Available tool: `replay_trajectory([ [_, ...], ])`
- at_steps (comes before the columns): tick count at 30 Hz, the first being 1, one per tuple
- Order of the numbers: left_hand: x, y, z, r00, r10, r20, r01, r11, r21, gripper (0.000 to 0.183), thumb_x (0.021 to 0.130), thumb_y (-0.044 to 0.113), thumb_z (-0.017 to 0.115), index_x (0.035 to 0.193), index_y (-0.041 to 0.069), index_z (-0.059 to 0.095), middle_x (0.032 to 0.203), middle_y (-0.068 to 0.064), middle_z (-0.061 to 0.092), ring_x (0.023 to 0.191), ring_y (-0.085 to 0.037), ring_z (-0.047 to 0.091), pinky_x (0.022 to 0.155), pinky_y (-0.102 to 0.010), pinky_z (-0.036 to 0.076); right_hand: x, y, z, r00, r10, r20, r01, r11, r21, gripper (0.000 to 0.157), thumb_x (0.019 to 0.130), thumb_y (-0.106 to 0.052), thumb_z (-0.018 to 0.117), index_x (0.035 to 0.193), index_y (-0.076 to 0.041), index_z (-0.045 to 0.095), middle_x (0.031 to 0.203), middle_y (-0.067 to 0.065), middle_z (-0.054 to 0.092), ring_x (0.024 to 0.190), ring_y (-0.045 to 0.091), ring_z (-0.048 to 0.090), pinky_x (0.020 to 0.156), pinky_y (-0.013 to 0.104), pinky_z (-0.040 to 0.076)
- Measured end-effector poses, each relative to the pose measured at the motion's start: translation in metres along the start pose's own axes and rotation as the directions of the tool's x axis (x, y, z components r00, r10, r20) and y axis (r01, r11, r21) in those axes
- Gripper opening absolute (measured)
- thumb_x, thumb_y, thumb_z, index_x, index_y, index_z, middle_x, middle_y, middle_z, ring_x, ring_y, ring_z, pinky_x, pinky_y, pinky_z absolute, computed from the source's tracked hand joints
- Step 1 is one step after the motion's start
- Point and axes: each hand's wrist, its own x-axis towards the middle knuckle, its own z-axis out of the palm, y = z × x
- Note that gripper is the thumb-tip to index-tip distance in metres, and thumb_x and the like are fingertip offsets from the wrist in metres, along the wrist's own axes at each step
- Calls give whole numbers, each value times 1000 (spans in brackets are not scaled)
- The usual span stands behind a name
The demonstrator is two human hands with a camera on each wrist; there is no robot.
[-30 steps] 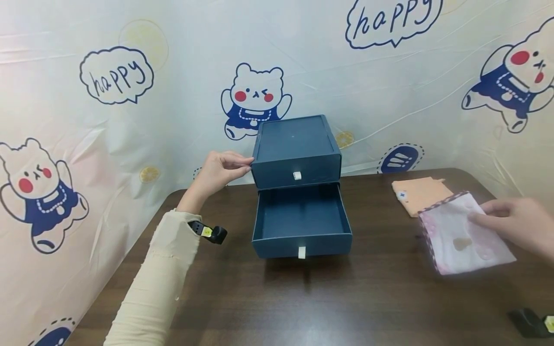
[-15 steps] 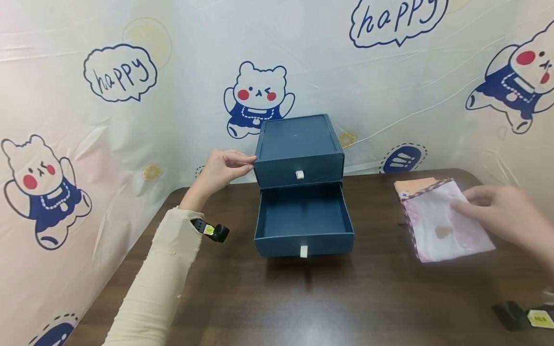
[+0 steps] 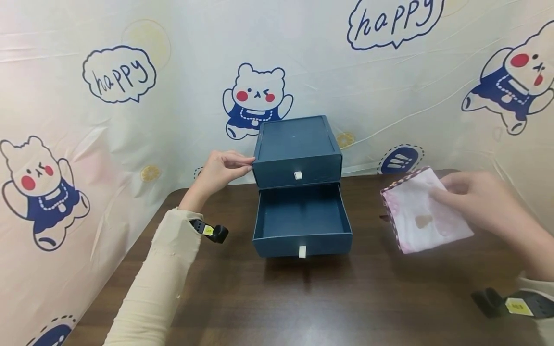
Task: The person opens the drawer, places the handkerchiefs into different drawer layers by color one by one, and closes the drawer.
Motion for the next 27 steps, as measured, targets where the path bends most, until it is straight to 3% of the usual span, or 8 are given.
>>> replay_trajectory([
  [11, 1, -1, 0, 1000, 11, -1, -11, 1000, -7, 24, 84, 3, 65, 107, 6, 68, 96, -7, 64, 85, -17, 61, 79, -26, 51, 10, -28, -2, 997, -78, -3, 78, 997, 26, 26, 80, -19, 70, 88, 6, 66, 71, 12, 64, 56, 3, 42, 48, 18, 35],
  [18, 2, -1, 0, 1000, -3, 2, 3, 1000, -2, 24, 84, 3, 65, 107, 5, 69, 96, -7, 63, 85, -18, 61, 78, -28, 52, 16, -44, -4, 996, -84, -4, 84, 996, 31, 31, 79, -26, 72, 91, 2, 68, 77, 12, 66, 59, 5, 46, 50, 17, 37],
  [23, 1, 0, 0, 1000, -9, 5, 9, 1000, -1, 24, 84, 3, 65, 107, 5, 68, 96, -7, 63, 85, -18, 61, 78, -28, 52, 19, -57, -5, 996, -78, 34, 78, 997, 16, 34, 81, -32, 69, 95, -1, 68, 80, 10, 66, 65, 14, 48, 51, 20, 38],
  [27, 1, 0, 0, 1000, -10, 6, 10, 1000, -2, 24, 84, 3, 65, 108, 5, 68, 96, -8, 63, 86, -18, 61, 79, -28, 52, 21, -69, -4, 993, -108, 44, 107, 994, 34, 29, 83, -28, 68, 92, -1, 68, 77, 8, 63, 66, 19, 46, 49, 22, 38],
])
